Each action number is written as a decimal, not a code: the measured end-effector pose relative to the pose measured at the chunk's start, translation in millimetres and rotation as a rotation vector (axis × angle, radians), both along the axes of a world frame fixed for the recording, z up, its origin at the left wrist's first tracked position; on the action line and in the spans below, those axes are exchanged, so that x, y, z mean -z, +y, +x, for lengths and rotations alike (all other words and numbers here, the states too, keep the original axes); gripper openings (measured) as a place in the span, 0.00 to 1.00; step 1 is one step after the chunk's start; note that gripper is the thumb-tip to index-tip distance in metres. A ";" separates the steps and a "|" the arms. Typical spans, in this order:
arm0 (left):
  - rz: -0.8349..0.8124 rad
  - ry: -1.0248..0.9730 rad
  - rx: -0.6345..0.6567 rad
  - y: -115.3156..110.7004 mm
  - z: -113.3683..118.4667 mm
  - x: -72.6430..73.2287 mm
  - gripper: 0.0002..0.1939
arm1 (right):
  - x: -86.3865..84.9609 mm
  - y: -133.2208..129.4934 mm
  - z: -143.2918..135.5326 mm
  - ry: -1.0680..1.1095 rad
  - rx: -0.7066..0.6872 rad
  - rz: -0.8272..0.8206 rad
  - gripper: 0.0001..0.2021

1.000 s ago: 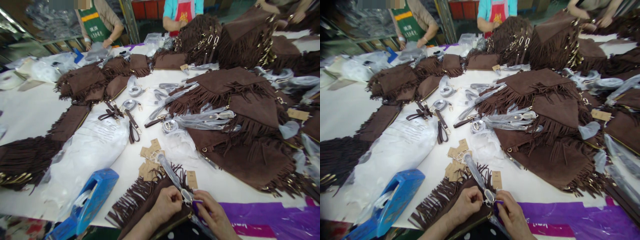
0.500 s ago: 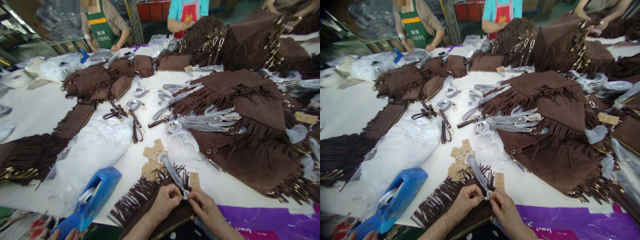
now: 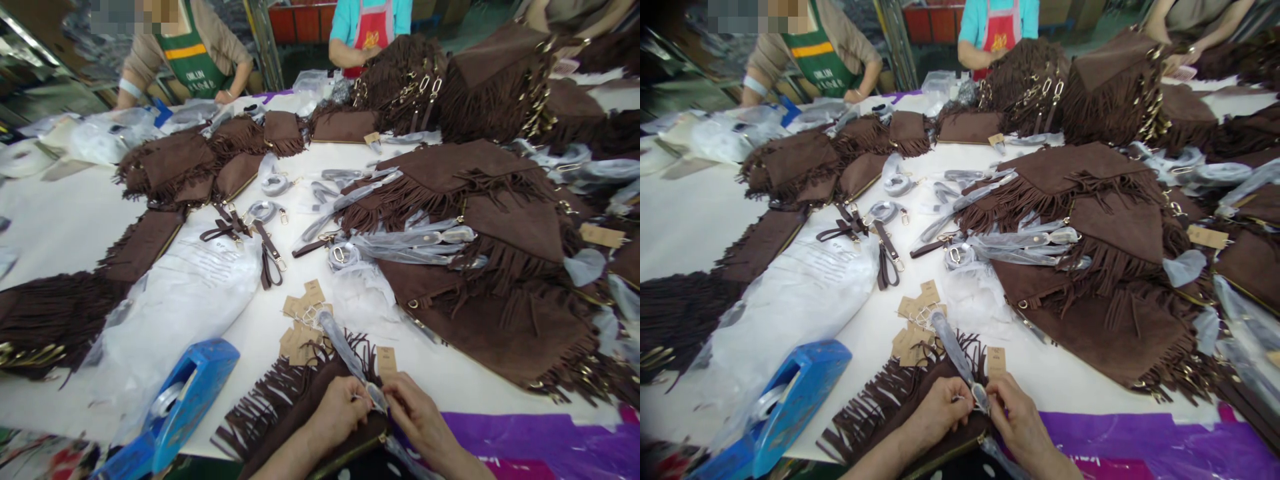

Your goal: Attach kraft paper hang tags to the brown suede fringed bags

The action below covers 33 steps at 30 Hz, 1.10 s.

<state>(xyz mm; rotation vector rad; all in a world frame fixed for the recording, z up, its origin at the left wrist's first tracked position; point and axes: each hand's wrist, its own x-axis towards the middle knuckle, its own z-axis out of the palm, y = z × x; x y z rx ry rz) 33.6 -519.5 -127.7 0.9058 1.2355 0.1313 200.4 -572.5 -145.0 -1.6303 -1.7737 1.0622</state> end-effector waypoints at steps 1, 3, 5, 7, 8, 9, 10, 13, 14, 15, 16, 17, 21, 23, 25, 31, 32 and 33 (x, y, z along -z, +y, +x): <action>-0.060 -0.040 -0.032 0.5 -1.4 -1.1 0.07 | 2.7 1.0 7.4 -0.052 -0.053 0.066 0.12; -0.160 -0.146 -0.112 2.1 -3.7 -3.4 0.10 | 8.3 4.2 20.5 -0.190 -0.176 0.181 0.22; -0.210 -0.228 -0.200 4.3 -4.7 -5.2 0.11 | 14.3 8.6 29.1 -0.319 -0.312 0.227 0.29; -0.240 -0.286 -0.304 6.7 -4.7 -6.3 0.11 | 20.0 13.4 33.2 -0.401 -0.408 0.252 0.29; -0.259 -0.309 -0.360 7.7 -4.6 -6.7 0.11 | 22.4 15.4 34.6 -0.421 -0.437 0.280 0.27; -0.284 -0.329 -0.407 8.6 -4.4 -7.0 0.12 | 24.0 17.0 35.8 -0.428 -0.454 0.317 0.24; -0.308 -0.351 -0.443 9.2 -4.4 -7.2 0.12 | 24.3 18.0 37.4 -0.423 -0.454 0.346 0.21; -0.332 -0.386 -0.461 8.8 -4.9 -7.0 0.14 | 15.2 16.0 42.9 -0.381 -0.366 0.249 0.14; -0.323 -0.381 -0.444 8.0 -5.1 -6.6 0.15 | 8.7 13.9 44.2 -0.349 -0.296 0.137 0.11; -0.309 -0.369 -0.427 6.9 -5.0 -6.3 0.15 | 1.0 11.2 44.6 -0.278 -0.211 -0.014 0.09; -0.291 -0.352 -0.413 5.7 -4.7 -6.0 0.15 | -7.5 8.3 43.8 -0.152 -0.115 -0.196 0.08; -0.277 -0.336 -0.399 4.4 -4.2 -6.0 0.15 | -16.2 5.4 41.4 0.032 -0.013 -0.401 0.09; -0.238 -0.305 -0.321 1.4 -1.4 -10.2 0.16 | -45.2 -1.8 17.5 0.854 0.328 -1.028 0.16; -0.221 -0.291 -0.260 0.9 -2.1 -14.6 0.16 | -52.9 -2.2 2.0 1.037 0.390 -1.095 0.16; -0.181 -0.275 -0.201 -0.1 -5.2 -19.0 0.17 | -55.6 -2.0 -11.1 1.089 0.440 -1.114 0.15; -0.048 -0.177 -0.030 -8.2 -19.3 -32.8 0.14 | -42.5 -6.2 -32.3 1.019 0.689 -1.077 0.18; -0.042 -0.163 0.008 -9.1 -21.1 -37.0 0.14 | -39.3 -7.7 -34.7 1.036 0.713 -1.050 0.19; -0.040 -0.162 0.054 -9.6 -22.7 -42.2 0.13 | -36.5 -9.3 -37.0 1.056 0.724 -1.025 0.19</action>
